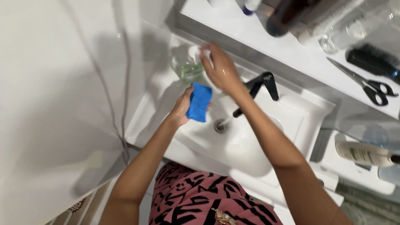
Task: Clean the bathroom sink and faucet using a sponge and soap.
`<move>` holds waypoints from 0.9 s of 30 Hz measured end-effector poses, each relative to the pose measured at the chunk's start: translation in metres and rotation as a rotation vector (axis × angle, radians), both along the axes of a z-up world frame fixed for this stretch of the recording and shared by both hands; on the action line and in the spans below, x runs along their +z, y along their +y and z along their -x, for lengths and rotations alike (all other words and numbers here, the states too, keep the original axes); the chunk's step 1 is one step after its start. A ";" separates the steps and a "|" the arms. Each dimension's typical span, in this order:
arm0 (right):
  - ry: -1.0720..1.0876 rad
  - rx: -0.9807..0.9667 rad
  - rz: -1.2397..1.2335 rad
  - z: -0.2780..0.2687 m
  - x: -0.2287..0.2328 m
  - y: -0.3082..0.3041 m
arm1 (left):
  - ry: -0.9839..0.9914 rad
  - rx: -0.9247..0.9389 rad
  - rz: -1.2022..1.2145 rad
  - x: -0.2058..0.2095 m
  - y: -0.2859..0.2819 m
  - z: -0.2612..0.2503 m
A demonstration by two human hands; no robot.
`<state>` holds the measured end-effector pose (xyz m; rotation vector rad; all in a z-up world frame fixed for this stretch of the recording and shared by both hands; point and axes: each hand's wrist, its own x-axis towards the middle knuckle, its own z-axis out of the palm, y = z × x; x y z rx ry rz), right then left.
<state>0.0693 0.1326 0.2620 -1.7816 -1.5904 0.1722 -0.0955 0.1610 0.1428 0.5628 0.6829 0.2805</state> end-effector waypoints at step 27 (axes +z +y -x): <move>-0.179 -0.065 0.653 -0.023 -0.063 0.126 | -0.223 0.182 0.097 0.038 0.036 -0.018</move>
